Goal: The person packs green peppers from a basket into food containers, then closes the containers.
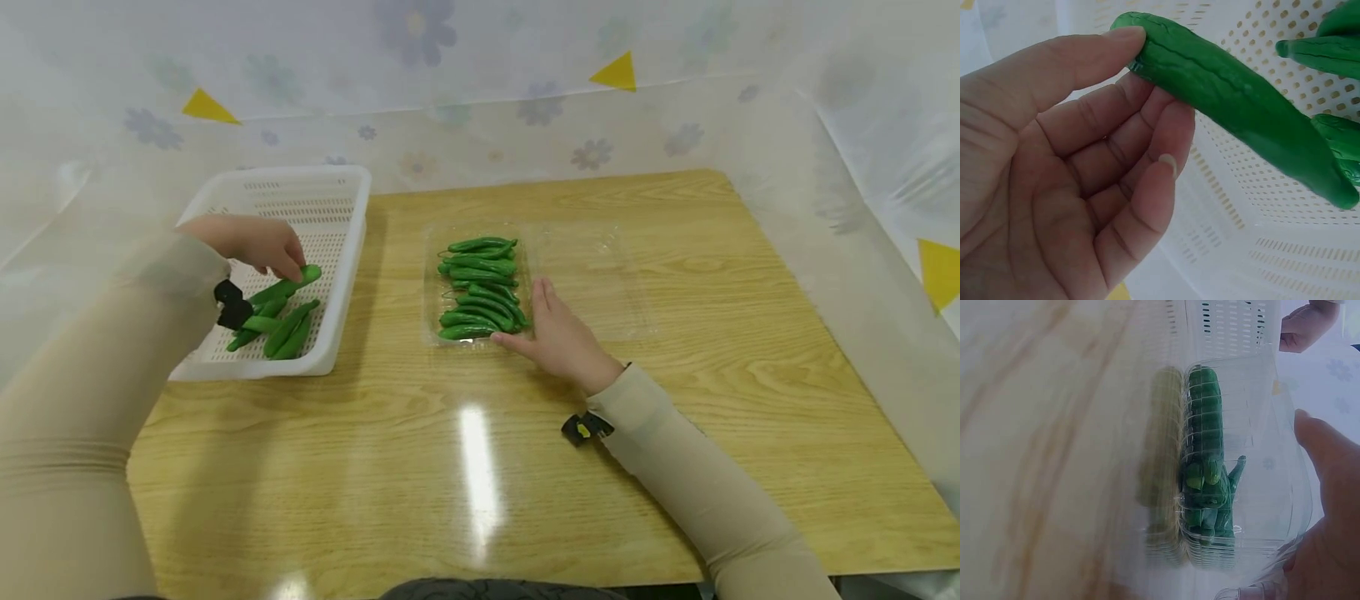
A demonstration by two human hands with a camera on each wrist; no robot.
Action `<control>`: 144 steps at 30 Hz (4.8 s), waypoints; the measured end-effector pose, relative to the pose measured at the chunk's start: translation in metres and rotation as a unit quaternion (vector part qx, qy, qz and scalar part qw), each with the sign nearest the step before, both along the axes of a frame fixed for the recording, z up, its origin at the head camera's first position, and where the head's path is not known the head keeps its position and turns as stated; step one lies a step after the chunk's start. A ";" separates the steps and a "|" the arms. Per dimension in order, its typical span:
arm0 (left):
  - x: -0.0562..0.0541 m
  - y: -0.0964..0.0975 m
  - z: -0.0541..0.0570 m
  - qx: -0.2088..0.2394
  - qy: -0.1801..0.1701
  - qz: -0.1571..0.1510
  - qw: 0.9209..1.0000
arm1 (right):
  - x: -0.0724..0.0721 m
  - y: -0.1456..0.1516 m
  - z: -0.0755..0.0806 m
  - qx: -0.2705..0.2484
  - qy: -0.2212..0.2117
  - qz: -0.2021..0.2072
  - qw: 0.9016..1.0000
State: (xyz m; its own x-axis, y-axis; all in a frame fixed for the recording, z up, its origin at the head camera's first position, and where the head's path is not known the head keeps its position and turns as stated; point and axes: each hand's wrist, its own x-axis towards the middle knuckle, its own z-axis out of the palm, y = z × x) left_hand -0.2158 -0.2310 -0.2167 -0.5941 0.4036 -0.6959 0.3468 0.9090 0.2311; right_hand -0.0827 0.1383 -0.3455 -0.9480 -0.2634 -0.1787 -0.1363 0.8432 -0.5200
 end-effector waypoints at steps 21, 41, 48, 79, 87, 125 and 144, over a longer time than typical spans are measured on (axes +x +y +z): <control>0.000 0.020 0.018 0.023 0.019 -0.027 0.999 | -0.002 0.000 0.001 -0.003 -0.002 -0.001 1.000; 0.006 0.032 0.022 0.044 0.094 -0.036 0.994 | -0.001 0.000 0.003 -0.006 -0.002 -0.003 1.000; 0.009 0.037 0.023 0.056 0.112 -0.050 0.991 | -0.001 0.000 0.003 -0.008 -0.004 -0.002 1.000; 0.032 0.150 0.020 0.159 0.153 -0.191 0.957 | -0.002 -0.002 0.001 -0.007 -0.003 -0.007 1.000; 0.030 0.166 0.009 0.165 0.160 -0.212 0.950 | -0.003 -0.003 0.001 -0.004 -0.001 -0.008 1.000; 0.014 0.199 -0.079 0.066 0.272 -0.275 0.920 | -0.002 -0.001 -0.004 0.011 0.025 0.005 1.000; 0.013 0.193 -0.098 0.093 0.293 -0.257 0.916 | -0.001 -0.002 -0.001 0.009 0.018 0.004 1.000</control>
State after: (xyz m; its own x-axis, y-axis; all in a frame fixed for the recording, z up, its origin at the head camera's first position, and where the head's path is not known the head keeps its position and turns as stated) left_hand -0.2027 -0.0385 -0.3149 -0.5423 0.8139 -0.2084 0.8318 0.5551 0.0034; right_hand -0.0834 0.1359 -0.3463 -0.9516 -0.2678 -0.1504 -0.1609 0.8517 -0.4988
